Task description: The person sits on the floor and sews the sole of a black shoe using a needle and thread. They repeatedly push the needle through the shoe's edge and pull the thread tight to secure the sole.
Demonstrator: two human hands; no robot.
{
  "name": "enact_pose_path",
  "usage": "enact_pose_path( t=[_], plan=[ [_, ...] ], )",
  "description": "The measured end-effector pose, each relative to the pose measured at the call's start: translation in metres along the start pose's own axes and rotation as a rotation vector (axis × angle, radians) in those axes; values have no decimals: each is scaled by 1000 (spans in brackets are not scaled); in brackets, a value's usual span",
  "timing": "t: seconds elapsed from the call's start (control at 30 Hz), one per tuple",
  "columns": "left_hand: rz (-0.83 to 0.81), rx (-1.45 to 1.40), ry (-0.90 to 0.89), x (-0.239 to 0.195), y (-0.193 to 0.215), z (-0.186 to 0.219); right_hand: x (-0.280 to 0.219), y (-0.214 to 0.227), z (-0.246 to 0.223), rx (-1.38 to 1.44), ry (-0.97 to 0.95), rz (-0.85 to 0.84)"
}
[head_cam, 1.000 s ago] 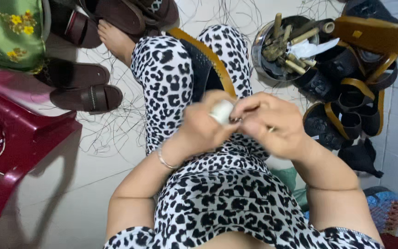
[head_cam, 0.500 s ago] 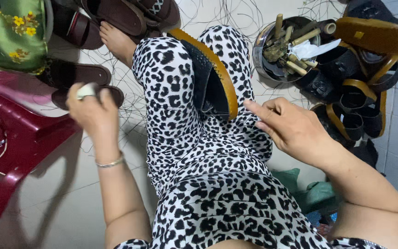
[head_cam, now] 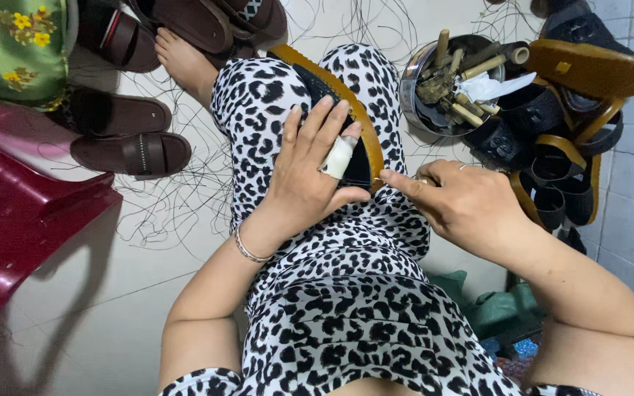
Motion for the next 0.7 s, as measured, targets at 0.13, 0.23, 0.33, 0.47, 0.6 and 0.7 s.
enact_pose_path(
  t=[0.13,0.23,0.33,0.47,0.6,0.7],
  plan=[
    [4,3,-30,-1,-8,-4,-1,2,-2,-242,61,8],
    [-39,55,-21,1,-8,-2,-1,6,-9,-411,131,-28],
    [-72,82,0,1,-10,-3,8,11,-15,-475,175,-21],
    [-47,83,-16,3,-8,-2,25,1,-16,-380,133,-101],
    [-60,92,-14,0,-10,3,28,-11,-15,-388,135,27],
    [291,59,-104,-22,-21,-3,34,2,-10,-122,140,169]
  ],
)
Point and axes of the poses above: each hand's wrist, its own x-axis towards the middle knuckle, its own y-axis out of the back of the hand, z = x × y, the point moved 3 cm from there along x, towards the middle knuckle, and after that the axes turned 15 degrees about -x, right-handed, at the moved point
